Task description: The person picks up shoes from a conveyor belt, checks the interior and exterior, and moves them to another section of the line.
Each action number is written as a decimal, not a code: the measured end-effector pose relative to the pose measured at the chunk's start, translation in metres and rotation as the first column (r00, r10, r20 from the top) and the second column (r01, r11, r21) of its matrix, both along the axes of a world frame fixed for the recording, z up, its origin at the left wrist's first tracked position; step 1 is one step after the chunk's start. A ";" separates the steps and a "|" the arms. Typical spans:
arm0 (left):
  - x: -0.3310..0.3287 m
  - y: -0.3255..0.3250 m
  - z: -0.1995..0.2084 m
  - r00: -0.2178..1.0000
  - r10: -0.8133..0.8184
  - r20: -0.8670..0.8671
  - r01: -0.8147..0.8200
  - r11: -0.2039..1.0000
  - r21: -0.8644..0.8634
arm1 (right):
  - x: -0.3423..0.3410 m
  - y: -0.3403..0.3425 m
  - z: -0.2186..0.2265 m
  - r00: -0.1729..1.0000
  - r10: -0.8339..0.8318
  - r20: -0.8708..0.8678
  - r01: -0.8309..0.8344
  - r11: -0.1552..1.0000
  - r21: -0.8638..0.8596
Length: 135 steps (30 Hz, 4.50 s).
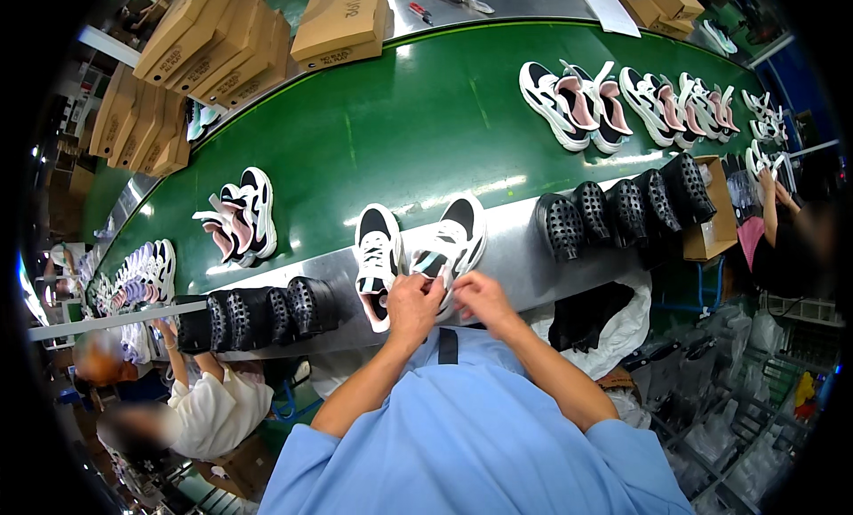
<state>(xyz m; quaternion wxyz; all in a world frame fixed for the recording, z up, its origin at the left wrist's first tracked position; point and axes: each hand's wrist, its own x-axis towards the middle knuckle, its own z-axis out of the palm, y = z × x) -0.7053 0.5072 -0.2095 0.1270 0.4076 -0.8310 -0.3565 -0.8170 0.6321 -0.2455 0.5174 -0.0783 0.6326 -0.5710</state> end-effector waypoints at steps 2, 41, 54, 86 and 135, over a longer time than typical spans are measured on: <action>0.002 0.000 0.010 0.998 0.056 -0.028 -0.053 0.992 0.110 | -0.030 -0.004 0.037 0.989 -0.088 0.118 0.091 0.996 -0.023; -0.004 -0.006 0.003 0.936 0.347 -0.061 -0.255 0.786 0.563 | -0.018 -0.015 0.002 0.965 0.095 -0.245 -0.055 0.985 0.164; 0.001 -0.010 0.006 0.972 -0.101 0.212 0.119 0.990 -0.076 | -0.010 -0.017 0.047 0.467 0.244 -0.850 -0.120 0.970 0.212; 0.037 -0.012 0.018 0.819 -0.457 0.347 0.442 0.888 0.126 | -0.007 -0.026 0.007 0.517 0.337 -0.787 -0.150 0.940 0.305; -0.023 -0.116 0.044 0.917 -0.370 -0.148 0.397 0.874 0.279 | -0.034 0.027 0.042 0.280 0.255 -0.925 -0.357 0.923 0.147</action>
